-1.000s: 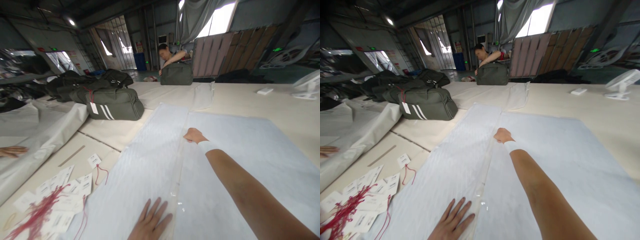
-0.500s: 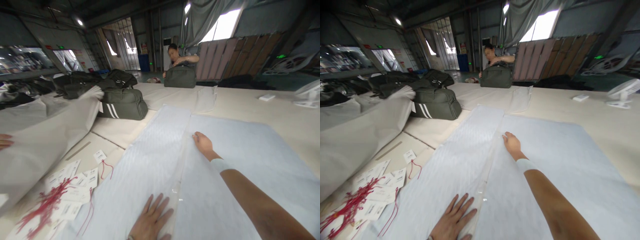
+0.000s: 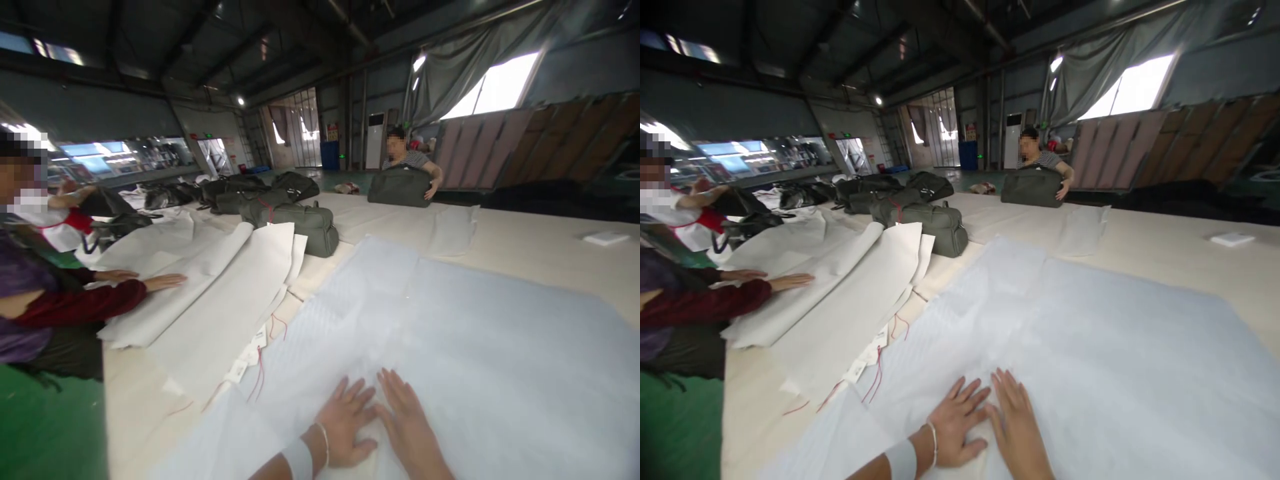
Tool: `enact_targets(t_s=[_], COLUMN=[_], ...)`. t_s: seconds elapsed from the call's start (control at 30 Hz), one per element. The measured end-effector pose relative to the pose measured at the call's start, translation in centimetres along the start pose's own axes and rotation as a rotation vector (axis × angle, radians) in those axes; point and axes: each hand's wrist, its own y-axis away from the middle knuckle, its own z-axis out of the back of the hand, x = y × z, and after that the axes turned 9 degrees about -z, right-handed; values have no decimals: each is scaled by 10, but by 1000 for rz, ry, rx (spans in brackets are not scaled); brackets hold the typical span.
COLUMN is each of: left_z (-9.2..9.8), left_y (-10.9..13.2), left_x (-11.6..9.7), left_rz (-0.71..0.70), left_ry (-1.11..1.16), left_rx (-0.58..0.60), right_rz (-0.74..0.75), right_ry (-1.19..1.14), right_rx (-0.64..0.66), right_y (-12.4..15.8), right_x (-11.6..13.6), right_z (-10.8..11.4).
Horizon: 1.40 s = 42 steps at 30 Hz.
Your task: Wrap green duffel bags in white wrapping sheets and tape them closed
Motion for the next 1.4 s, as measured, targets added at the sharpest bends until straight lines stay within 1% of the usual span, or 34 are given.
enact_targets(t_s=[0.07,0.1,0.13,0.2,0.3,0.4,0.47,0.6,0.7,0.8,0.9,1.0,1.17,1.3,1.4], left_z=[-2,-3,-4,-7,-10,-14,-16,-14,-12,-10,-6,3,23,37,50], left_y=[1,2,2,3,1,-1,-1,1,1,-1,-8,-23,-57,-72,-78], left_x=[0,1,3,7,13,18,19,22,25,30,34,41,59,75,87], left_rz=[5,6,4,-4,-10,-10,-6,3,18,81,189,303,505,610,654], left_ry=[23,36,47,54,39,47,61,96,169,438,664,735,906,1078,1195], left_rx=[5,10,19,52,97,77,57,26,-32,-152,-268,-354,-499,-564,-556], right_rz=[36,38,31,-7,-99,-236,-307,-371,-359,-340,-346,-345,-347,-354,-354], right_ry=[-26,-28,-27,-20,-15,6,25,98,196,283,307,308,295,282,264], right_rx=[-52,-72,-83,-68,1,24,31,35,39,72,80,81,52,57,44], right_y=[46,63,76,92,99,101,105,115,121,122,119,116,115,116,117], right_x=[35,51,66,94,130,155,169,193,204,208,210,213,215,213,212], right_z=[-12,-15,-16,-13,0,8,8,-3,-13,-16,-13,-9,-6,-5,-5])
